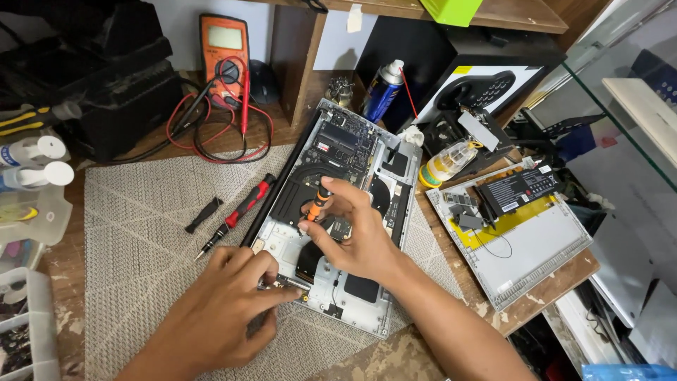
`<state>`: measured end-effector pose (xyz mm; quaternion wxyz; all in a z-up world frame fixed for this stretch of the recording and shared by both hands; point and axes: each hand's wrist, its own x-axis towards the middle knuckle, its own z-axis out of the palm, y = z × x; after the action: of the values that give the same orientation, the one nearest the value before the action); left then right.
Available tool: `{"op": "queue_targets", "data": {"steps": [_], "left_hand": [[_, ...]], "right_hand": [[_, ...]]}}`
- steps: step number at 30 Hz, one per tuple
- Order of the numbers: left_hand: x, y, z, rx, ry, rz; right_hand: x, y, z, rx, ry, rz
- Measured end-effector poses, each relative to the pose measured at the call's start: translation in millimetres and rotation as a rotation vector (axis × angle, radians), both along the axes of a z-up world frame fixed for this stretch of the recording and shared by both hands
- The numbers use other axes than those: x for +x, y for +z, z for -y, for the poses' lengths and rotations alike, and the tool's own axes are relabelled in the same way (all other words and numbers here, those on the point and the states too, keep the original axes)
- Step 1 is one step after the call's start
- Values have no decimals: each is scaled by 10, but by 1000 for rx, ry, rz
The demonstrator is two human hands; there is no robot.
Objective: Fastening screws on a laptop motherboard using a precision screwdriver during a repair process.
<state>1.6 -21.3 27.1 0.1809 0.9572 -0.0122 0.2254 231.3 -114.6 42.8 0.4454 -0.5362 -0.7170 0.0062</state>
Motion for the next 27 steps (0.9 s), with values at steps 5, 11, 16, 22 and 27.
{"op": "queue_targets", "data": {"steps": [5,11,16,22,27], "left_hand": [[13,4,48,-1,2,-36],[31,-29,37,-34,14,-27],[36,-83,19,-63,17,-45],[42,-91,4,-136,35,-1],[31,-153,-13,-161,87,-35]], "right_hand": [[-55,50,28,13,14,-33],[-83,78,48,35,43,-87],[-137,94,46,58,78,-197],[-206,162,40,-71,190,-647],[-208,170,29,-103,192,-691]]}}
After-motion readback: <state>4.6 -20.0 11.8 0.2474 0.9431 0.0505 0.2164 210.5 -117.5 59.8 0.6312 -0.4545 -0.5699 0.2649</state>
